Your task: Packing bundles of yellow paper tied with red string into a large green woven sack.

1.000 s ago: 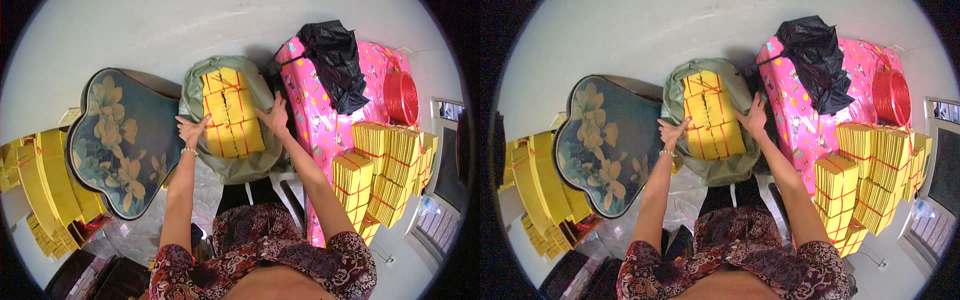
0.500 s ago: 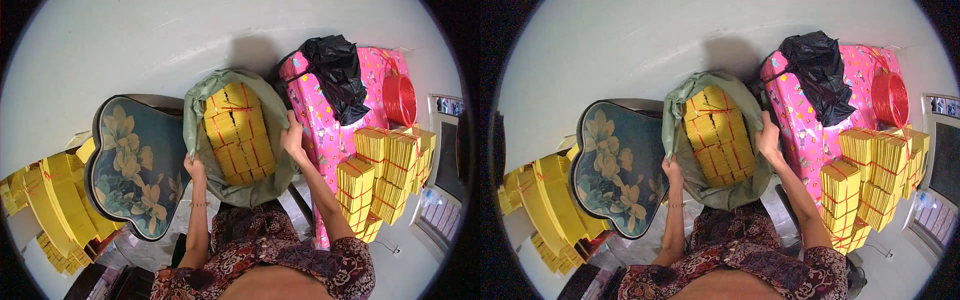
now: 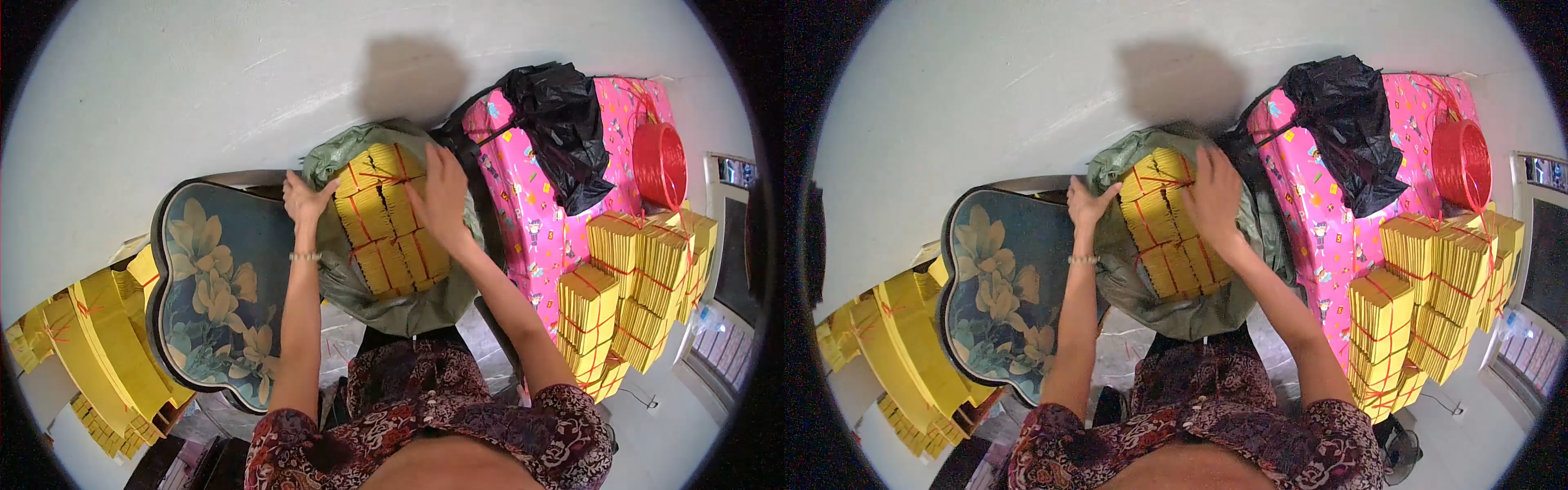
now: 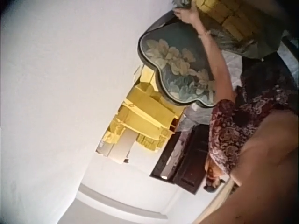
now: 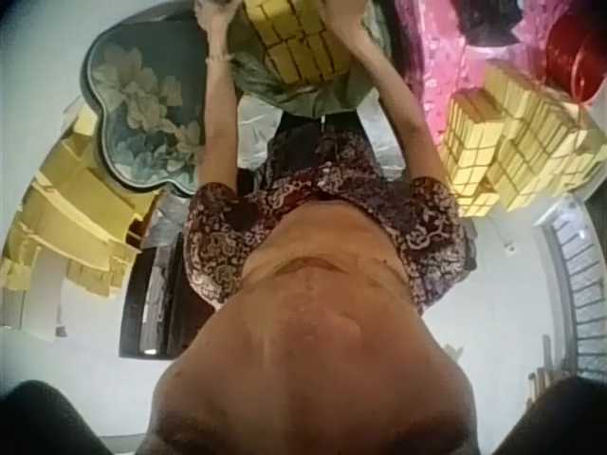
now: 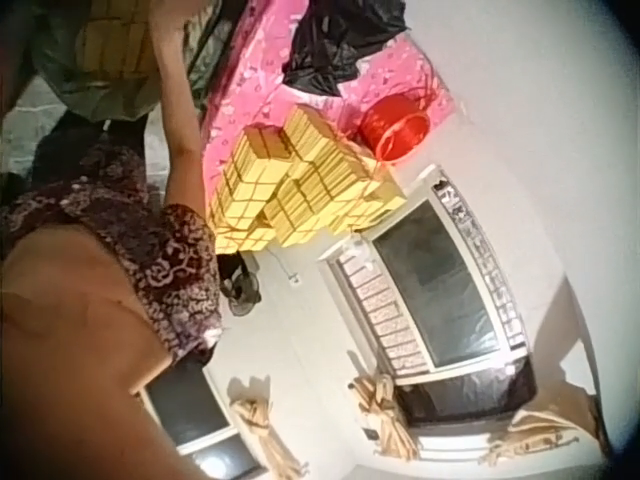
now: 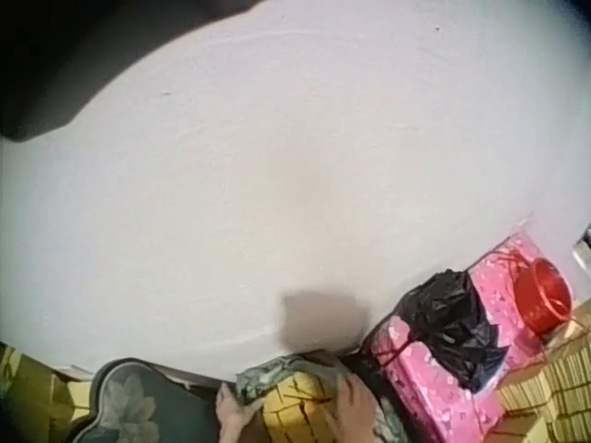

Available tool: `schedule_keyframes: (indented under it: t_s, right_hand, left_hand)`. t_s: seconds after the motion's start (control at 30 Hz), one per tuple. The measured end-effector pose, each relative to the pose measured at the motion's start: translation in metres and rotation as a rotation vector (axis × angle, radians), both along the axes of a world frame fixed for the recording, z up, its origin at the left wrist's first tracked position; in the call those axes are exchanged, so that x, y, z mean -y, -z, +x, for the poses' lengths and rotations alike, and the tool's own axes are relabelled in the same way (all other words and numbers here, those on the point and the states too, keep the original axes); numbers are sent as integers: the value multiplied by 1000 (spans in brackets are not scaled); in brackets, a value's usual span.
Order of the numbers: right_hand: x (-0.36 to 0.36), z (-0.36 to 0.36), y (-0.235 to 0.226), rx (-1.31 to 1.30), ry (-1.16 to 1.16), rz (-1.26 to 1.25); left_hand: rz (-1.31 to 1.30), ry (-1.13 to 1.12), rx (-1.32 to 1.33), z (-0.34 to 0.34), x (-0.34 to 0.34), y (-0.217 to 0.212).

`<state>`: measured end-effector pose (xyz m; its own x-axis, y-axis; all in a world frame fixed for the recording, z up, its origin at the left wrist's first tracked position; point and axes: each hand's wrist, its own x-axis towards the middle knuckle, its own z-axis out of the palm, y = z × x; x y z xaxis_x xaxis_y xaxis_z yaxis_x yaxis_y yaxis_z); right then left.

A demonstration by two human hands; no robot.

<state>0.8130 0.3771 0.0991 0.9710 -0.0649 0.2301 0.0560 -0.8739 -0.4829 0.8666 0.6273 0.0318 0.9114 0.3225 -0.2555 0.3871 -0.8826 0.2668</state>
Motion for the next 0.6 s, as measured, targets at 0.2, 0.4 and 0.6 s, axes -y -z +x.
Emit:
schedule_keyframes:
  t_s: [0.2, 0.4, 0.6]
  right_hand:
    - [7, 62, 52, -559, -53, -129]
    - [25, 12, 13, 89, 85, 81]
    - [23, -11, 21, 137, -33, 242]
  left_hand:
    - [-501, 3, 168, 28, 32, 19]
    - [-602, -119, 119, -32, 28, -27]
    - [-244, 375, 226, -13, 23, -35]
